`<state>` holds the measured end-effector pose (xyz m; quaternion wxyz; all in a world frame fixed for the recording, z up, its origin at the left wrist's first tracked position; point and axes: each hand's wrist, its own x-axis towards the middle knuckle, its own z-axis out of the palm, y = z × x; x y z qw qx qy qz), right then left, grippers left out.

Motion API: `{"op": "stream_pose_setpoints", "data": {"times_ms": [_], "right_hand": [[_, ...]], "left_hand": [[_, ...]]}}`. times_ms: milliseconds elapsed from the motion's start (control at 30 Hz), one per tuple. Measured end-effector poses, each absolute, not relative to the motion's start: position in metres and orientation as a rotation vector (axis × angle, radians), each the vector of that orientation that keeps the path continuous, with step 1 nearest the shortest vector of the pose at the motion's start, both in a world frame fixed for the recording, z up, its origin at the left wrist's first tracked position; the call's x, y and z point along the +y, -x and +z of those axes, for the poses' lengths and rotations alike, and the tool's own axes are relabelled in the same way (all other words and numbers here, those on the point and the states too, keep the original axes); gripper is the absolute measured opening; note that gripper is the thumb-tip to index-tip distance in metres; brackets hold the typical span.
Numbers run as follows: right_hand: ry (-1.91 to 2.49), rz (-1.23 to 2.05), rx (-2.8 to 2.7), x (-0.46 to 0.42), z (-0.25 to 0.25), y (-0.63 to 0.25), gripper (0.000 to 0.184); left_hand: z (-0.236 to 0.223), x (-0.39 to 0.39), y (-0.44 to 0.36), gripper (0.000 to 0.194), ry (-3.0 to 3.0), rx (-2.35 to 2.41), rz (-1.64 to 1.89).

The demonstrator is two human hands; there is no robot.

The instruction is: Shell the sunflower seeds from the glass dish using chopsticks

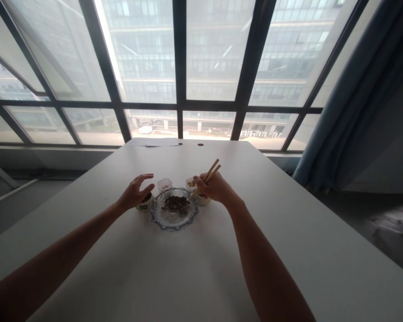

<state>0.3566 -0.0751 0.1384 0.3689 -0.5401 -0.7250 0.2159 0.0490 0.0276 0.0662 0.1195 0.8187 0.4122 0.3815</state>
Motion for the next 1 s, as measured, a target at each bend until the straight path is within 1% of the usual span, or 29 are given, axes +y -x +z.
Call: {"op": "stream_pose_setpoints", "data": {"times_ms": [167,333,400,467,567,667,800,1000], "right_hand": [[1.436,0.487,-2.032,-0.072,0.126,-0.343,0.041],[1.435,0.453,-2.096,-0.078,0.124,-0.334,0.041],[1.436,0.448,-2.106,-0.080,0.125,-0.331,0.042],[1.444,0.468,-2.097,-0.081,0.125,-0.331,0.045],[1.457,0.610,-1.957,-0.076,0.122,-0.337,0.048],[1.462,0.744,-1.596,-0.066,0.116,-0.350,0.054],[1.421,0.807,-1.188,-0.056,0.111,-0.366,0.060],[1.366,0.851,-1.114,-0.055,0.113,-0.371,0.060]], "left_hand": [[0.035,0.026,-0.029,0.057,-2.160,1.238,1.157],[0.019,0.017,-0.027,0.078,-1.943,1.174,1.129],[0.016,0.015,-0.023,0.083,-1.898,1.143,1.093],[0.013,0.013,-0.020,0.084,-1.896,1.122,1.065],[0.012,0.012,-0.018,0.084,-1.942,1.111,1.046],[0.014,0.011,-0.018,0.087,-1.993,1.116,1.017],[0.017,0.008,-0.019,0.089,-2.016,1.135,0.955],[0.018,0.007,-0.019,0.083,-2.021,1.120,0.964]]}}
